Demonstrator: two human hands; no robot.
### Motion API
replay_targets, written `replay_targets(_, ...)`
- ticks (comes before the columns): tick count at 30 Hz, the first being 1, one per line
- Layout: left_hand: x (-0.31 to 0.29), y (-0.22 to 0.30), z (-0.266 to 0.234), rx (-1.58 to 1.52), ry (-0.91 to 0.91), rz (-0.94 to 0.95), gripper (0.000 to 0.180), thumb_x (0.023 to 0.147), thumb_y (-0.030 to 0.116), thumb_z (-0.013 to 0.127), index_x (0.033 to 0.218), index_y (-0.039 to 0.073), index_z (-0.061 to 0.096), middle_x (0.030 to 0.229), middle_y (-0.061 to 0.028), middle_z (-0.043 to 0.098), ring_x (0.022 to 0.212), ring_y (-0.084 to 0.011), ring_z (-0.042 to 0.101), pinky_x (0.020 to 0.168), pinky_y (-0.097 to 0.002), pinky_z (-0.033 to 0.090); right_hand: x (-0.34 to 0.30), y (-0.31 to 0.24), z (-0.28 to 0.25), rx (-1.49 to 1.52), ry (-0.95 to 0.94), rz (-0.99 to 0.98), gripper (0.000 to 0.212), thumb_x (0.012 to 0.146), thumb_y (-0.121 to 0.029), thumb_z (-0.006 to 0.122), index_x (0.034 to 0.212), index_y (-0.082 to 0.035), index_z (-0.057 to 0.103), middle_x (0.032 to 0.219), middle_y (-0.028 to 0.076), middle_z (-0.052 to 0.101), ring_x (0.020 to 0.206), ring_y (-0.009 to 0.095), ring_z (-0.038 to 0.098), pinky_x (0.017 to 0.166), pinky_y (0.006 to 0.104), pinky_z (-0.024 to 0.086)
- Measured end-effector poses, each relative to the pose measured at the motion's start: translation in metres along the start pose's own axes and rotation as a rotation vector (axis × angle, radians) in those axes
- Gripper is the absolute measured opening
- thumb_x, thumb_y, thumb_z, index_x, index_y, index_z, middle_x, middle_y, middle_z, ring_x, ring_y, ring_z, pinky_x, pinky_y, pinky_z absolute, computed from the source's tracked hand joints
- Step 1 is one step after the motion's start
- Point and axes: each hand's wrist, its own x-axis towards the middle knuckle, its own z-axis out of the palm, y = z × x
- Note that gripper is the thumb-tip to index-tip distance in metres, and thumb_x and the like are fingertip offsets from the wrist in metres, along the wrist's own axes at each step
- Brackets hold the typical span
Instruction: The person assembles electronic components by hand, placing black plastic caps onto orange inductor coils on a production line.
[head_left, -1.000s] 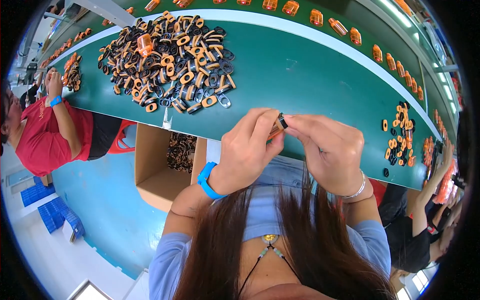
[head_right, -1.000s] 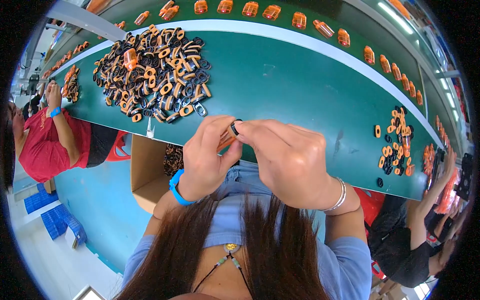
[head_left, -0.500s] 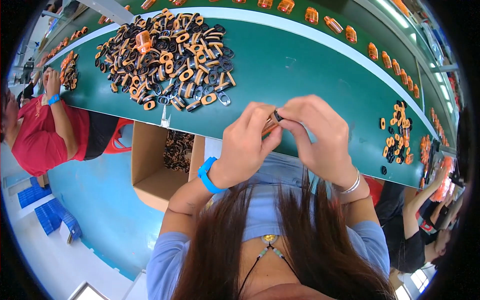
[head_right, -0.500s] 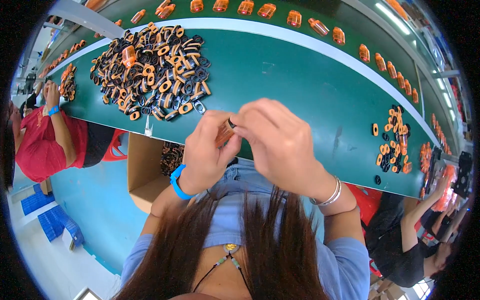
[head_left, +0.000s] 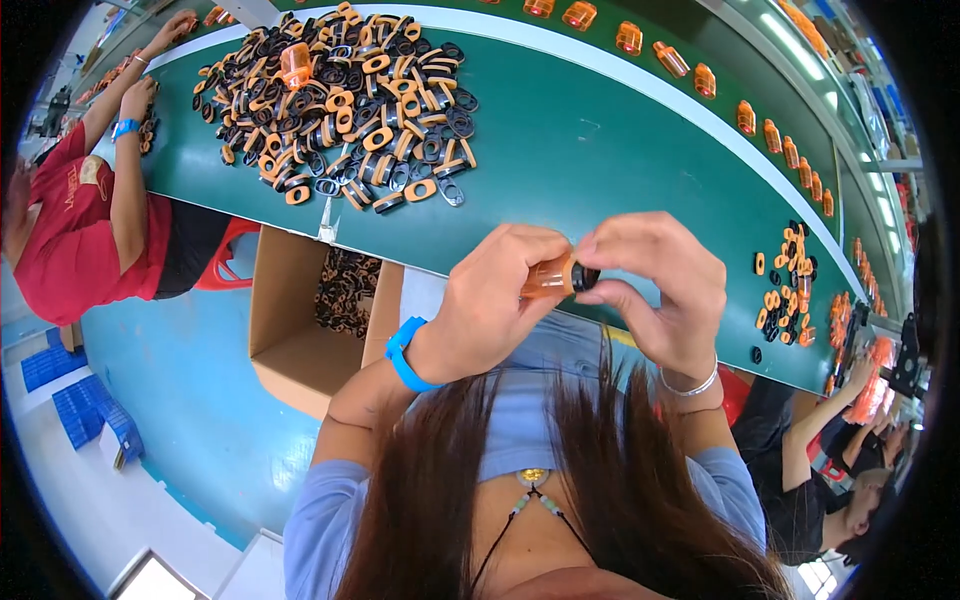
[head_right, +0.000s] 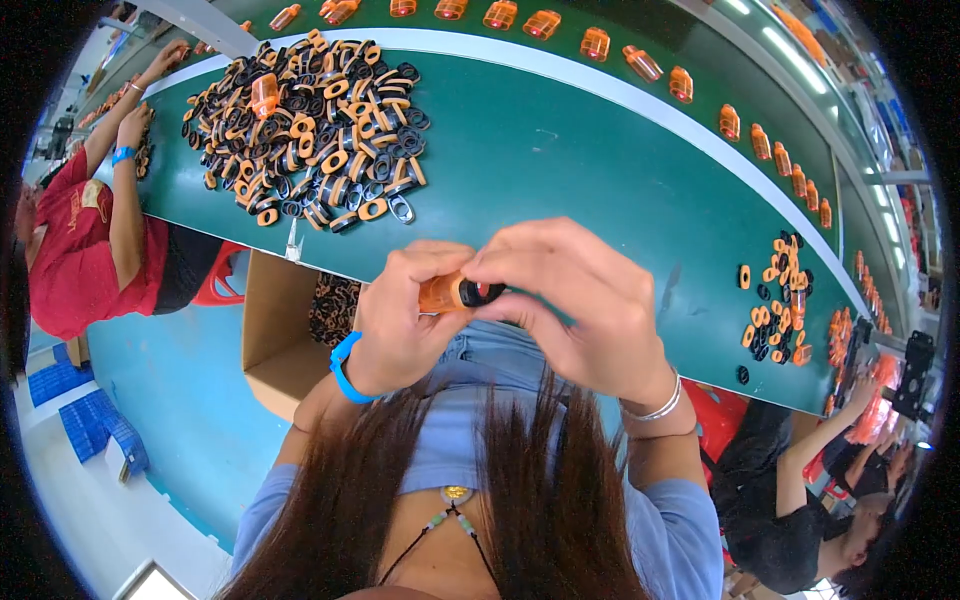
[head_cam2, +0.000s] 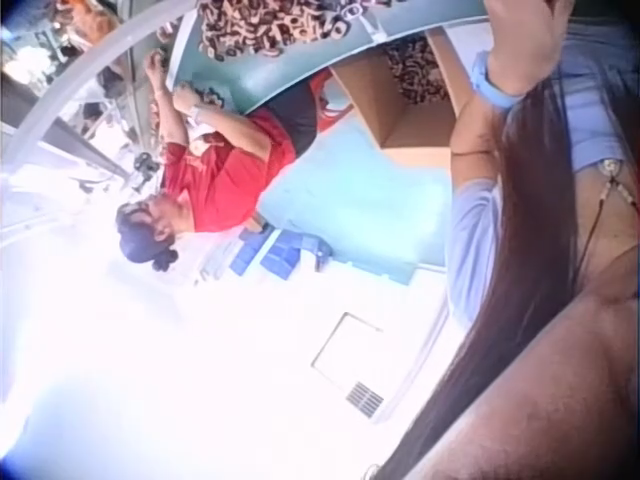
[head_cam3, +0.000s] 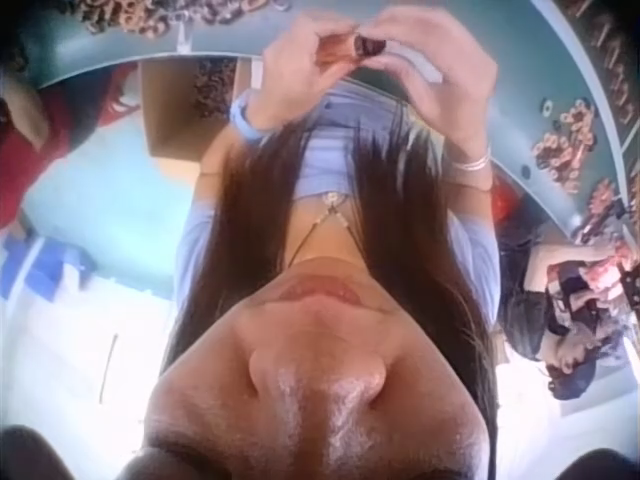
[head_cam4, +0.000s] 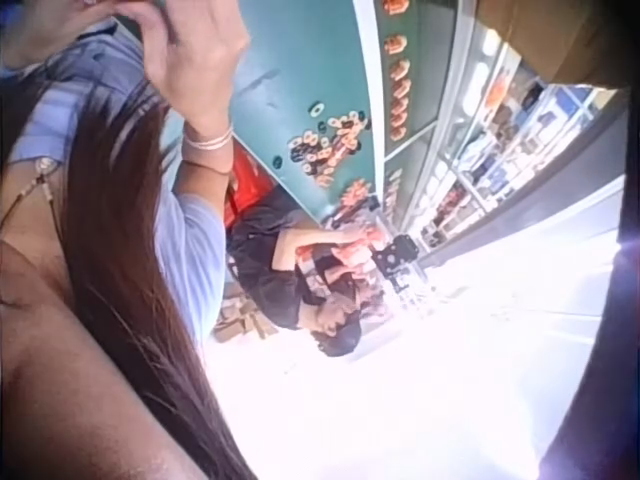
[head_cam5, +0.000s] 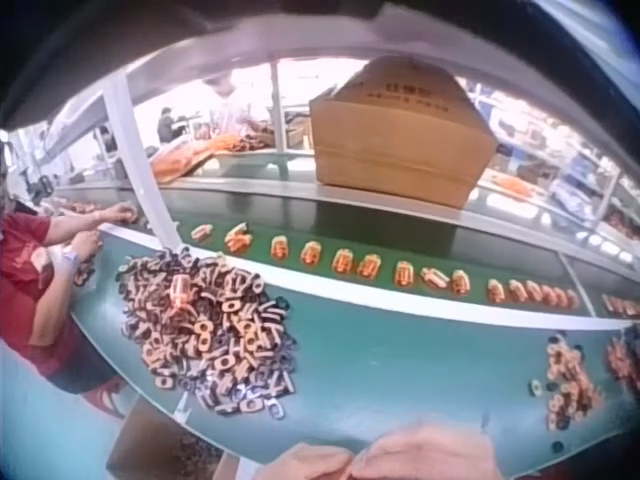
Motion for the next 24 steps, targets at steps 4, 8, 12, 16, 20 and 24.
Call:
replay_targets(4,0.0028,0.0017,-0.0021,0.139,-0.031,0.125,0.046,0.066,-0.009,0.072,0.106,0.000,0.051,0.097,-0.0158,0.063,0.082,-0.0303,0.063,0.068,-0.0345,0.053,-0.0029,-0.0009,-0.0015,-0.031,0.023,-0.047,0.026,0.062,-0.003,0.078,0.086,-0.002,0.067,0.085,0.011,0.066,0.079,0.024,0.065,0.066,0.0309,0.053)
replay_targets(8,0.0032,0.0026,-0.0014,0.189,-0.047,0.168,0.050,0.063,-0.012,0.070,0.107,0.000,0.050,0.095,-0.0160,0.064,0.081,-0.0307,0.064,0.066,-0.0345,0.052,-0.0054,-0.0013,-0.0008,-0.025,0.044,-0.069,0.028,0.060,-0.001,0.077,0.086,-0.004,0.068,0.087,0.008,0.066,0.078,0.024,0.064,0.065,0.0313,0.052)
replay_targets(12,0.0049,0.0041,-0.0011,0.162,-0.063,0.171,0.049,0.064,-0.011,0.071,0.107,-0.001,0.050,0.094,-0.0167,0.064,0.080,-0.0309,0.063,0.065,-0.0343,0.052,-0.0062,-0.0020,-0.0019,-0.039,0.054,-0.089,0.028,0.058,-0.001,0.077,0.085,-0.005,0.068,0.086,0.008,0.065,0.077,0.023,0.064,0.064,0.0307,0.052)
replay_targets(16,0.0044,0.0045,0.0005,0.140,-0.055,0.169,0.046,0.065,-0.009,0.074,0.104,-0.002,0.051,0.091,-0.0174,0.063,0.077,-0.0311,0.063,0.064,-0.0344,0.052,-0.0056,-0.0026,-0.0017,-0.016,0.049,-0.076,0.028,0.057,0.000,0.076,0.084,-0.004,0.068,0.085,0.008,0.065,0.076,0.024,0.064,0.063,0.0308,0.052)
replay_targets(20,0.0034,0.0040,0.0018,0.137,-0.053,0.181,0.048,0.060,-0.009,0.073,0.101,-0.003,0.050,0.092,-0.0164,0.060,0.075,-0.0310,0.060,0.063,-0.0355,0.050,-0.0049,-0.0010,-0.0010,-0.040,0.027,-0.122,0.026,0.059,0.000,0.074,0.084,-0.003,0.066,0.084,0.008,0.063,0.076,0.024,0.063,0.064,0.0320,0.052)
replay_targets(24,0.0029,0.0056,0.0025,0.124,-0.059,0.160,0.046,0.060,-0.010,0.072,0.100,-0.002,0.050,0.091,-0.0158,0.060,0.074,-0.0309,0.060,0.063,-0.0359,0.050,-0.0056,-0.0017,0.0019,-0.058,0.029,-0.114,0.020,0.064,-0.006,0.075,0.080,-0.001,0.064,0.080,0.010,0.063,0.073,0.025,0.063,0.062,0.0327,0.051)
